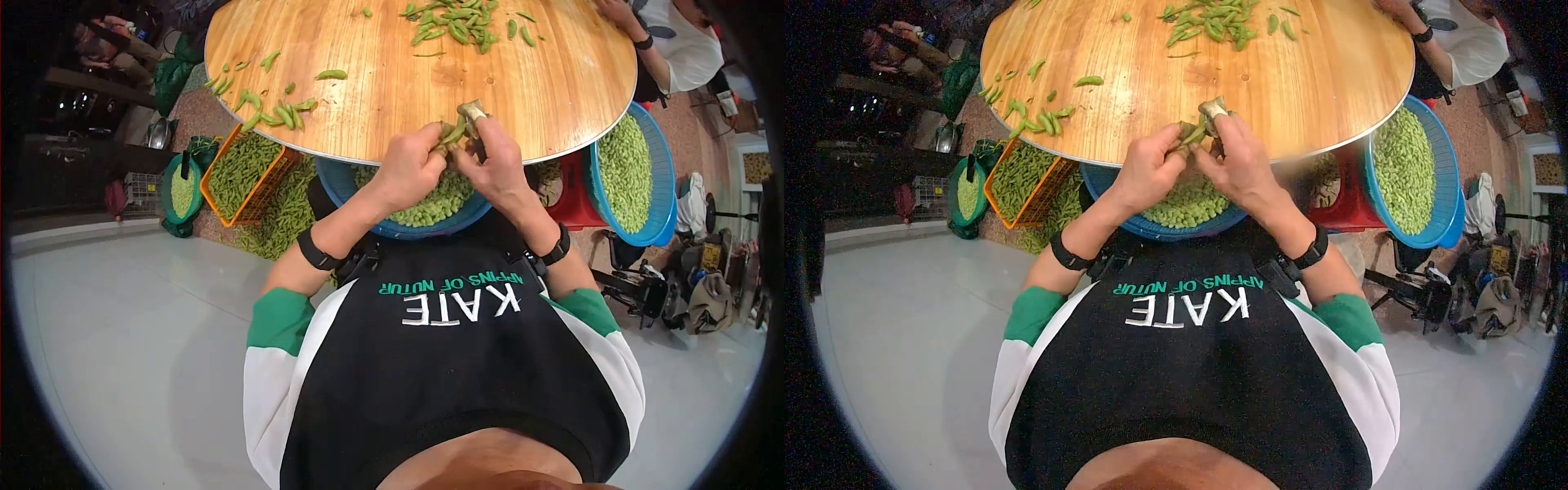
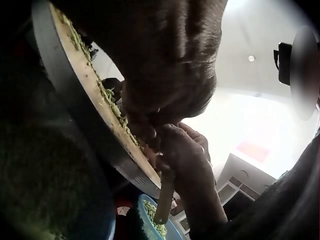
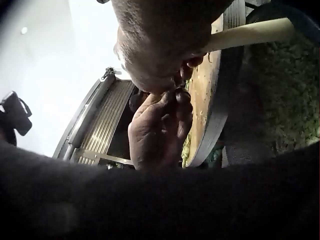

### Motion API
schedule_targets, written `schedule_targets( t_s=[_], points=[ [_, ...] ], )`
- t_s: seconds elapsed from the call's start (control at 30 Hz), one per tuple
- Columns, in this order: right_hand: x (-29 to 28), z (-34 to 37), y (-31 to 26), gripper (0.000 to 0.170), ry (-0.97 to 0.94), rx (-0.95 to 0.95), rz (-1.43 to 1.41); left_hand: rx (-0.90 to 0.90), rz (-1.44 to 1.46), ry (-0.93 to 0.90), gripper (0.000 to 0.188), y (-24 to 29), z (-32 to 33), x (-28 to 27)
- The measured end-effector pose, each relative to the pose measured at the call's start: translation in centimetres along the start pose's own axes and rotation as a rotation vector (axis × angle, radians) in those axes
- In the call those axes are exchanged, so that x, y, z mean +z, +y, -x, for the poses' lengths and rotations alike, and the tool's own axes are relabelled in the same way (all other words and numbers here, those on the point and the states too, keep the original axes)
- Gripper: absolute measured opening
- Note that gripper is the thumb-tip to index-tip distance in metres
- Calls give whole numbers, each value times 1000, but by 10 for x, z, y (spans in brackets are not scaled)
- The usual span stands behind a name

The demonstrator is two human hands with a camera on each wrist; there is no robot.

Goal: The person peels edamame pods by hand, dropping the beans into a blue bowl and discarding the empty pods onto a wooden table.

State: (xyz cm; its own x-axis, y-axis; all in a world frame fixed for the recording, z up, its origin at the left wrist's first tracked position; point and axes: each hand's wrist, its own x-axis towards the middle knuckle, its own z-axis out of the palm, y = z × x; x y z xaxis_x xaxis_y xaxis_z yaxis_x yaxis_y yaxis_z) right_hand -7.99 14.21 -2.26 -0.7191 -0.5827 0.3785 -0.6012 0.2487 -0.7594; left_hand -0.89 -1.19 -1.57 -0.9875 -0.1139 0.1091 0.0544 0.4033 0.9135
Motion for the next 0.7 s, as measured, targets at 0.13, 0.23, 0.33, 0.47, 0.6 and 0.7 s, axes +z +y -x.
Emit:
schedule_targets(
  t_s=[0.13,0.23,0.33,0.47,0.6,0.7],
  points=[
    [1,0,3,40,-28,-48,61,43,-126,32,15,5,2,1],
    [4,-2,4,38,14,-109,81,104,-142,57,18,2,5,6],
    [5,1,5,31,-14,-52,3,75,-50,100,17,2,11,7],
    [6,8,4,22,-43,76,-159,-380,476,-107,14,-3,12,-11],
    [8,10,2,22,-86,143,-233,-293,352,-54,14,-8,17,-6],
    [5,7,12,21,-124,25,-226,-191,318,-1,15,-14,16,-5]
  ],
)
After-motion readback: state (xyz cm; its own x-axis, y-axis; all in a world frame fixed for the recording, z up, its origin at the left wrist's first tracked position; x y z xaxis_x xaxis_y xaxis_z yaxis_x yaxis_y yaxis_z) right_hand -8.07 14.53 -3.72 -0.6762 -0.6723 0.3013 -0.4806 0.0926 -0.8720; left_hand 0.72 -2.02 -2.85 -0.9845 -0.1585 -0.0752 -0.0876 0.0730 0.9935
